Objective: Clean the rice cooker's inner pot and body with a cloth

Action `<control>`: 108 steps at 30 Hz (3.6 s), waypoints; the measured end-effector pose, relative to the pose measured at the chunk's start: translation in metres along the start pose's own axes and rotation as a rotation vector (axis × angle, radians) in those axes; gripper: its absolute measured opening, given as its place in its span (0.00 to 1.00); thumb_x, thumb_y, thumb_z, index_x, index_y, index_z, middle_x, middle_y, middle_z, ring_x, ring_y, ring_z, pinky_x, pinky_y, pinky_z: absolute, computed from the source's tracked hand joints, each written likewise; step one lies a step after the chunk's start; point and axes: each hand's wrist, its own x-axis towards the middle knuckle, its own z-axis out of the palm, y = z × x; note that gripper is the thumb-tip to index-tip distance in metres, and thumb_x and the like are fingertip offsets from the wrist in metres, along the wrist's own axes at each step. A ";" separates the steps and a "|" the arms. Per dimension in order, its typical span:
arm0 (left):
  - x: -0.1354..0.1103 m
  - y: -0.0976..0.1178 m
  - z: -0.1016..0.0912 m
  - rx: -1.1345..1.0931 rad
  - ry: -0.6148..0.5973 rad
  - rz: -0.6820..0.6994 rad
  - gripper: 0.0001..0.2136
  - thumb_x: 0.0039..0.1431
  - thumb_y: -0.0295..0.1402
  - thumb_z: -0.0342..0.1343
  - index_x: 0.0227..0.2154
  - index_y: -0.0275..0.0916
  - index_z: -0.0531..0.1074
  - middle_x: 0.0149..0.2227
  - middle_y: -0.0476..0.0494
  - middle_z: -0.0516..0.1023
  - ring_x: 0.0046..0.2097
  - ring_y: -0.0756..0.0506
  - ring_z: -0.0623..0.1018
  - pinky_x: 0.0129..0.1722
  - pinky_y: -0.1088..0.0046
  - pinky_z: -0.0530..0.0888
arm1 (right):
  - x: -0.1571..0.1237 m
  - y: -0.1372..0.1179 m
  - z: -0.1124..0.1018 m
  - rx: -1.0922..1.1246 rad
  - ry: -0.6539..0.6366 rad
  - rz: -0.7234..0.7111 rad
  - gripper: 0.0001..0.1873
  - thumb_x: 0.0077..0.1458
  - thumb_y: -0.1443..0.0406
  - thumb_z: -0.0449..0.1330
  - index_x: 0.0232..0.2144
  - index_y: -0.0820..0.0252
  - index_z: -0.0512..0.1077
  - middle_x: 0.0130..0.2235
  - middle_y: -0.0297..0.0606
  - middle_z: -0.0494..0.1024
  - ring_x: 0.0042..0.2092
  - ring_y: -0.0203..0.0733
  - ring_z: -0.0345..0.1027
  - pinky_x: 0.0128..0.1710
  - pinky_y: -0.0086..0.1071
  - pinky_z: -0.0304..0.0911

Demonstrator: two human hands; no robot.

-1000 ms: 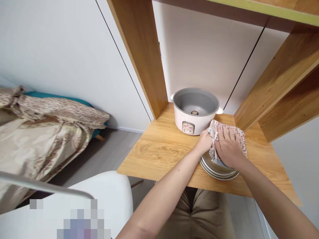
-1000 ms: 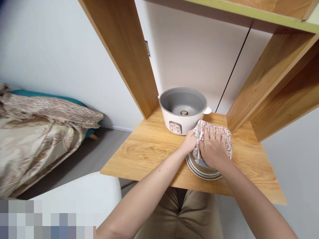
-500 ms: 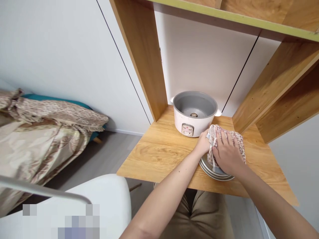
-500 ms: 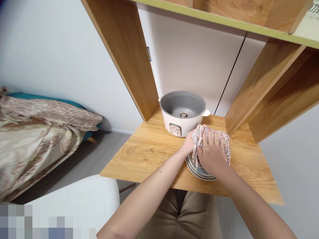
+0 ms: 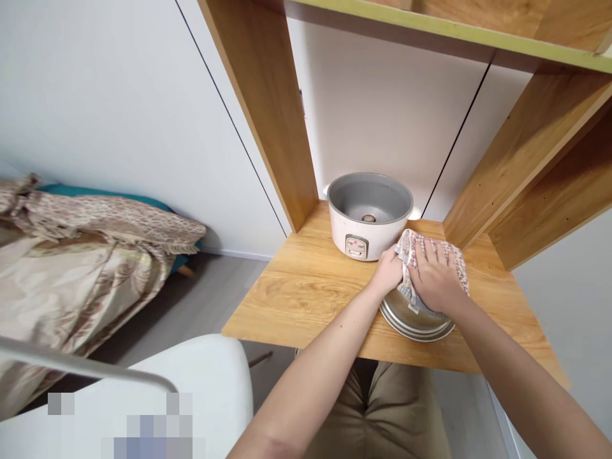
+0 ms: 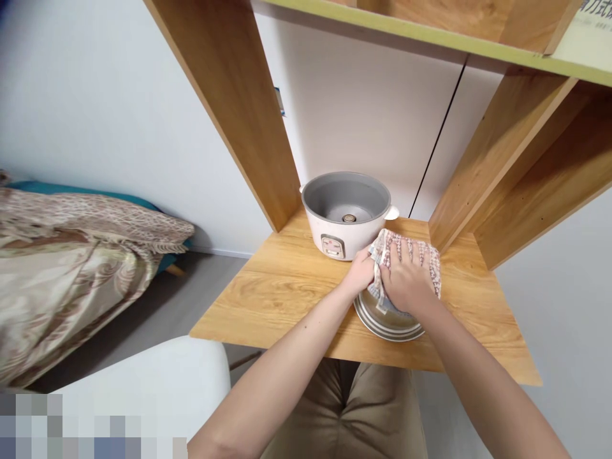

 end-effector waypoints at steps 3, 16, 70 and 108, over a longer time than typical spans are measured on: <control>0.000 -0.001 -0.001 -0.016 0.007 0.032 0.14 0.60 0.33 0.56 0.44 0.36 0.82 0.41 0.43 0.87 0.46 0.41 0.81 0.55 0.65 0.76 | -0.013 -0.013 -0.001 -0.031 0.023 -0.032 0.36 0.73 0.57 0.40 0.75 0.72 0.52 0.76 0.56 0.51 0.76 0.68 0.46 0.72 0.63 0.45; 0.003 -0.008 -0.004 -0.025 -0.029 -0.033 0.12 0.61 0.36 0.56 0.39 0.36 0.82 0.36 0.44 0.85 0.41 0.43 0.80 0.45 0.70 0.76 | 0.037 0.032 -0.003 0.202 -0.079 0.045 0.33 0.71 0.54 0.39 0.72 0.56 0.60 0.69 0.50 0.69 0.65 0.65 0.64 0.63 0.62 0.59; 0.004 -0.002 0.003 0.011 0.036 -0.066 0.15 0.61 0.26 0.56 0.46 0.36 0.84 0.48 0.39 0.87 0.52 0.39 0.82 0.61 0.59 0.73 | 0.091 0.064 -0.002 0.341 -0.285 0.075 0.37 0.71 0.46 0.38 0.51 0.56 0.82 0.59 0.49 0.80 0.60 0.60 0.73 0.55 0.44 0.66; 0.000 0.002 0.004 0.029 0.048 -0.058 0.15 0.63 0.26 0.55 0.47 0.34 0.83 0.49 0.37 0.87 0.52 0.39 0.82 0.61 0.59 0.73 | 0.087 0.071 0.000 0.327 -0.311 0.127 0.39 0.71 0.44 0.36 0.53 0.55 0.82 0.58 0.49 0.81 0.59 0.56 0.75 0.55 0.41 0.67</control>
